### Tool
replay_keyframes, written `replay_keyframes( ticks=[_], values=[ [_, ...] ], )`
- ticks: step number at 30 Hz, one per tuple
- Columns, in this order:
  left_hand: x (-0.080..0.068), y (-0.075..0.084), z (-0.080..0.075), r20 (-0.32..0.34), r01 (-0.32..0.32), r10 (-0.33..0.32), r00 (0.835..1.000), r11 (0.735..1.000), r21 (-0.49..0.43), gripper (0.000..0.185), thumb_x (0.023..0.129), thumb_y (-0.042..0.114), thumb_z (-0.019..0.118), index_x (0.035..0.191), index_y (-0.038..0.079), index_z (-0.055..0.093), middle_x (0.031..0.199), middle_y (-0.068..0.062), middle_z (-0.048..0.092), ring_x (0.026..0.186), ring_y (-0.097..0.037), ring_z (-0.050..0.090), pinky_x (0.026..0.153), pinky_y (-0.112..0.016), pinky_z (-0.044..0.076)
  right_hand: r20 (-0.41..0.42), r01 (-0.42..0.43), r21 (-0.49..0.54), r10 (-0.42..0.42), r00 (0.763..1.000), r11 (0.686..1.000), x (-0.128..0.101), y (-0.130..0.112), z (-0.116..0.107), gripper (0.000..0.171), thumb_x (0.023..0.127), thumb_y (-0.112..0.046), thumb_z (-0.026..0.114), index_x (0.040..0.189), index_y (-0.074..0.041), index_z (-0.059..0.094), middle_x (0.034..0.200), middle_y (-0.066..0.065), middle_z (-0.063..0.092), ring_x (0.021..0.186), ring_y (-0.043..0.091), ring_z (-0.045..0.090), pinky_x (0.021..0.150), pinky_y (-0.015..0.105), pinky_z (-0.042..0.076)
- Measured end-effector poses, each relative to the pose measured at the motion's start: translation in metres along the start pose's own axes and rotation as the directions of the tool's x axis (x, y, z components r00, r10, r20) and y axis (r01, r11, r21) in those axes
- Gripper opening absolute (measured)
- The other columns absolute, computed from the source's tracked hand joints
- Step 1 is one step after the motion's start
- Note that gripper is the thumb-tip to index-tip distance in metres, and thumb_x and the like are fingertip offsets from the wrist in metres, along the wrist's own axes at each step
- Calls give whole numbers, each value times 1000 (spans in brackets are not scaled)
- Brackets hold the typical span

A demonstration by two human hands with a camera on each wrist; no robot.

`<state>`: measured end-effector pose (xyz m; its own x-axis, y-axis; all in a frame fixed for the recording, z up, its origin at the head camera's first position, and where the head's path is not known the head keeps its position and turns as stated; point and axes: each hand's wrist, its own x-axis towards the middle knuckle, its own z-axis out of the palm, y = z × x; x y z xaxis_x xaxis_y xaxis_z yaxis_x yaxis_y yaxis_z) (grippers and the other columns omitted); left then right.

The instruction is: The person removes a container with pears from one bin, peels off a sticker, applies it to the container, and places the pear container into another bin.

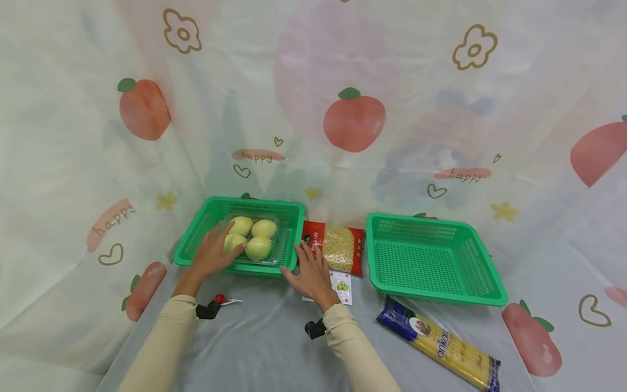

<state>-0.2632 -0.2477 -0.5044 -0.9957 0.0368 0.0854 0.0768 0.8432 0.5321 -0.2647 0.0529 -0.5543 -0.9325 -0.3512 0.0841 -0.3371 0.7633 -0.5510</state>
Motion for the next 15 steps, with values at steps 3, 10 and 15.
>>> replay_keyframes(
  ticks=[3,10,15],
  values=[
    [14,-12,1,41,19,-18,999,999,-46,84,105,53,57,170,11,22,172,-32,11,153,-63,16,113,-83,22,7,3,-3,-3,1000,1000,0,-2,-2,84,101,-66,56,168,-23,33,176,7,26,161,46,16,123,72,21],
    [47,-36,-4,110,33,-18,994,990,-136,81,110,45,53,169,3,18,170,-36,17,158,-57,9,120,-80,3,23,-9,-10,10,1000,1000,3,-3,3,86,101,-67,55,168,-20,32,177,5,23,159,44,22,120,73,25],
    [59,-39,-8,176,82,-57,983,986,-143,82,110,48,47,169,0,15,170,-35,17,157,-56,12,121,-78,4,21,-14,-24,14,1000,1000,2,-2,3,87,101,-68,56,169,-20,30,177,5,23,159,42,24,120,72,26]
  ],
)
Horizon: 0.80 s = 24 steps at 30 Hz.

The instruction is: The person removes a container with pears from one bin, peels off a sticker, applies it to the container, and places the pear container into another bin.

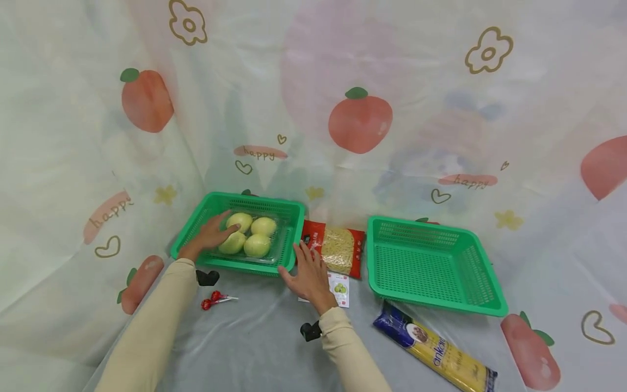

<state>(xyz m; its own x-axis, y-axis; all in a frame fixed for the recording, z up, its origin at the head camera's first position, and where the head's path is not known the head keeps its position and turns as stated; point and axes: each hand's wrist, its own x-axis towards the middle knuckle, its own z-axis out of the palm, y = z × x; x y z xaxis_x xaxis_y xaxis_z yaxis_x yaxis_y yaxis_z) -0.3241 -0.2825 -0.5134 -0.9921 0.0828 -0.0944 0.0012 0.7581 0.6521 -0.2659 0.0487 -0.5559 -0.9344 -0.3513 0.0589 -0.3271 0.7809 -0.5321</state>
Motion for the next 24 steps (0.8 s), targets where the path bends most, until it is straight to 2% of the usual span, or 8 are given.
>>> replay_keyframes(
  ticks=[5,10,14,18,24],
  values=[
    [14,6,-6,41,13,-11,999,999,-46,85,110,50,45,169,0,10,171,-34,16,156,-58,15,122,-76,14,-8,-14,6,14,1000,1000,0,1,-4,86,101,-67,56,169,-22,30,177,3,22,158,42,25,121,72,27],
    [22,1,-8,104,96,-83,991,987,-129,83,112,47,44,171,5,3,174,-32,6,158,-56,12,123,-72,21,-17,-11,33,11,1000,999,-1,-1,-2,85,101,-67,57,169,-22,31,177,2,23,156,40,30,118,71,33],
    [26,-8,-6,139,162,-135,981,965,-208,85,113,41,48,171,9,-5,174,-31,-2,158,-56,7,123,-73,20,-19,-12,45,13,1000,999,-1,-3,0,86,100,-67,57,169,-23,31,177,2,24,155,39,33,114,70,38],
    [28,-15,-1,141,216,-181,973,932,-290,93,110,39,54,170,9,-11,174,-31,-8,159,-56,3,124,-72,17,-15,-17,62,18,1000,998,-2,-2,3,86,100,-66,58,168,-22,32,177,2,24,154,40,36,112,71,39],
    [30,-20,4,164,279,-237,958,904,-323,97,109,44,55,169,8,-13,173,-32,-10,159,-56,2,124,-72,16,-17,-10,72,11,1000,997,-5,1,5,85,100,-66,57,168,-21,32,176,4,25,153,42,39,112,72,39]
  ],
)
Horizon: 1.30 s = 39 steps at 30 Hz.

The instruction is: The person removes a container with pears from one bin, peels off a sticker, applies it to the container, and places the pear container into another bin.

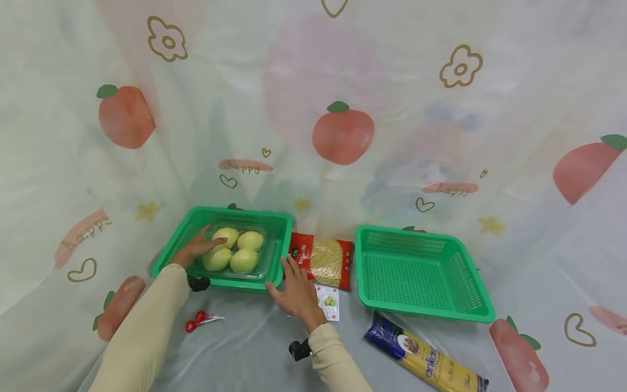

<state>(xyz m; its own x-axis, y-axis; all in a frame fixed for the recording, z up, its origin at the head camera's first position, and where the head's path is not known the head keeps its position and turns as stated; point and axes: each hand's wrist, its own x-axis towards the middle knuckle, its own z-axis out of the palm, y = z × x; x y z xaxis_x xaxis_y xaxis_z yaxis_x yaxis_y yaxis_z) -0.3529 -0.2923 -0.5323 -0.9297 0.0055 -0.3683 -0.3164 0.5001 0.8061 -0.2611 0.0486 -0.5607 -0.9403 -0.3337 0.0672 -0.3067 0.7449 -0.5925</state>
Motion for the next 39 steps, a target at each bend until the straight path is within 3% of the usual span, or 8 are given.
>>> replay_keyframes(
  ticks=[5,9,13,18,23,30,35,39],
  values=[
    [-10,-12,-1,-37,59,-60,997,998,-34,99,106,53,56,171,12,-6,173,-33,-5,158,-56,8,122,-74,19,-24,49,7,-48,999,999,-7,-2,10,84,102,-65,54,167,-15,35,173,12,32,147,45,46,110,75,38],
    [-15,-12,-2,-66,79,-80,995,997,-14,108,99,66,62,172,17,1,171,-36,-7,155,-60,9,117,-77,27,-21,54,-7,-54,998,999,-8,-5,12,83,102,-64,54,167,-15,35,172,13,32,147,46,45,114,75,34],
    [-21,0,-6,-17,84,-84,996,996,-7,110,97,69,63,172,21,-1,170,-36,-14,155,-62,4,114,-79,29,10,49,-36,-49,999,998,-6,-8,8,84,101,-63,56,167,-17,34,174,10,29,149,44,44,115,73,33],
    [-31,19,-11,62,47,-40,997,992,-113,105,103,58,60,171,23,-12,175,-28,-1,156,-54,21,117,-69,34,20,49,-61,-48,999,997,0,-11,1,84,102,-65,54,168,-18,33,177,5,24,151,44,41,118,72,32],
    [-38,29,-4,42,34,-25,999,966,-255,94,105,45,60,171,31,-6,170,-32,17,147,-52,38,98,-57,52,24,34,-81,-32,999,996,0,-7,-4,84,101,-66,54,169,-20,32,177,4,23,152,44,38,118,72,31],
    [-45,33,9,-29,-20,9,1000,914,-404,86,103,37,62,167,32,6,169,-27,20,145,-52,43,83,-49,61,9,27,-93,-27,1000,995,-6,3,-7,83,102,-65,55,168,-20,34,176,5,26,152,42,40,118,70,33],
    [-54,26,-1,-85,-44,5,996,888,-458,85,102,39,63,165,33,6,169,-26,18,144,-49,44,72,-38,63,-26,20,-52,-21,999,998,-13,13,-11,79,103,-63,56,166,-20,39,174,7,32,154,40,39,118,72,32],
    [-70,29,-13,-112,-79,26,993,865,-496,85,103,41,62,166,35,5,169,-29,15,144,-46,42,71,-32,62,-63,0,-50,-3,998,999,-14,25,-19,73,103,-58,59,162,-16,46,170,9,38,152,39,42,118,70,35]
  ],
)
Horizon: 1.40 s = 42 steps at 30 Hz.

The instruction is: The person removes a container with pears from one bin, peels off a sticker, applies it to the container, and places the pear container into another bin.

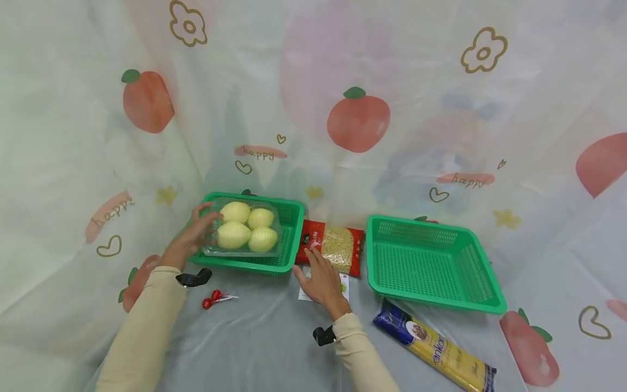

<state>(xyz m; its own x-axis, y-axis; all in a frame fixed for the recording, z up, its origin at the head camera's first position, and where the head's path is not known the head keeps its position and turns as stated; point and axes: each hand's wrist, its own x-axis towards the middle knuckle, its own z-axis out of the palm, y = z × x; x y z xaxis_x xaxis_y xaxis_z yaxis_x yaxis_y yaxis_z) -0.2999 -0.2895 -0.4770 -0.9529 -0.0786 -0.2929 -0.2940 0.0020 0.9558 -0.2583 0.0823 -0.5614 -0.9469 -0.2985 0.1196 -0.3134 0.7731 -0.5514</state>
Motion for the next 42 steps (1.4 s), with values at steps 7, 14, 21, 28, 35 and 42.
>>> replay_keyframes(
  ticks=[7,14,21,28,35,42],
  values=[
    [-35,14,-1,22,-89,89,996,996,-31,80,105,39,55,167,33,4,167,-27,20,142,-47,38,79,-34,58,-36,-33,-41,31,999,999,-5,22,-14,58,103,-41,65,151,-9,59,155,14,57,143,38,53,115,62,43],
    [-74,-3,21,54,-171,174,983,984,-51,68,104,28,52,162,29,16,137,-15,46,120,-30,50,81,-40,54,-31,-63,-118,60,998,991,-20,54,-21,38,100,-21,69,134,-5,72,133,16,72,125,38,66,100,57,55],
    [-127,-35,51,144,-166,171,975,985,-47,69,102,23,52,162,27,17,127,-15,50,111,-24,53,85,-43,47,31,-91,-170,97,995,981,-29,76,-27,34,96,-17,73,126,-1,74,120,19,73,112,37,68,91,56,57],
    [-158,-91,82,195,-124,131,972,991,-49,72,97,23,60,160,28,25,157,-26,28,133,-44,44,96,-59,47,100,-96,-141,111,989,985,-31,93,-28,38,98,-14,72,131,4,69,115,20,71,105,33,68,88,51,57],
    [-152,-149,105,195,-37,61,979,991,-126,72,95,17,61,158,26,27,123,-21,51,106,-30,59,86,-47,53,149,-101,-95,115,982,990,-26,98,-26,33,97,-12,72,124,6,70,95,13,71,82,23,67,71,42,57],
    [-134,-170,128,236,-65,92,967,990,-122,71,98,20,64,160,22,27,144,-24,40,118,-30,56,90,-45,51,183,-166,-145,192,964,975,-21,95,-28,23,99,-18,71,115,0,70,86,6,67,72,19,60,66,39,53]
  ],
)
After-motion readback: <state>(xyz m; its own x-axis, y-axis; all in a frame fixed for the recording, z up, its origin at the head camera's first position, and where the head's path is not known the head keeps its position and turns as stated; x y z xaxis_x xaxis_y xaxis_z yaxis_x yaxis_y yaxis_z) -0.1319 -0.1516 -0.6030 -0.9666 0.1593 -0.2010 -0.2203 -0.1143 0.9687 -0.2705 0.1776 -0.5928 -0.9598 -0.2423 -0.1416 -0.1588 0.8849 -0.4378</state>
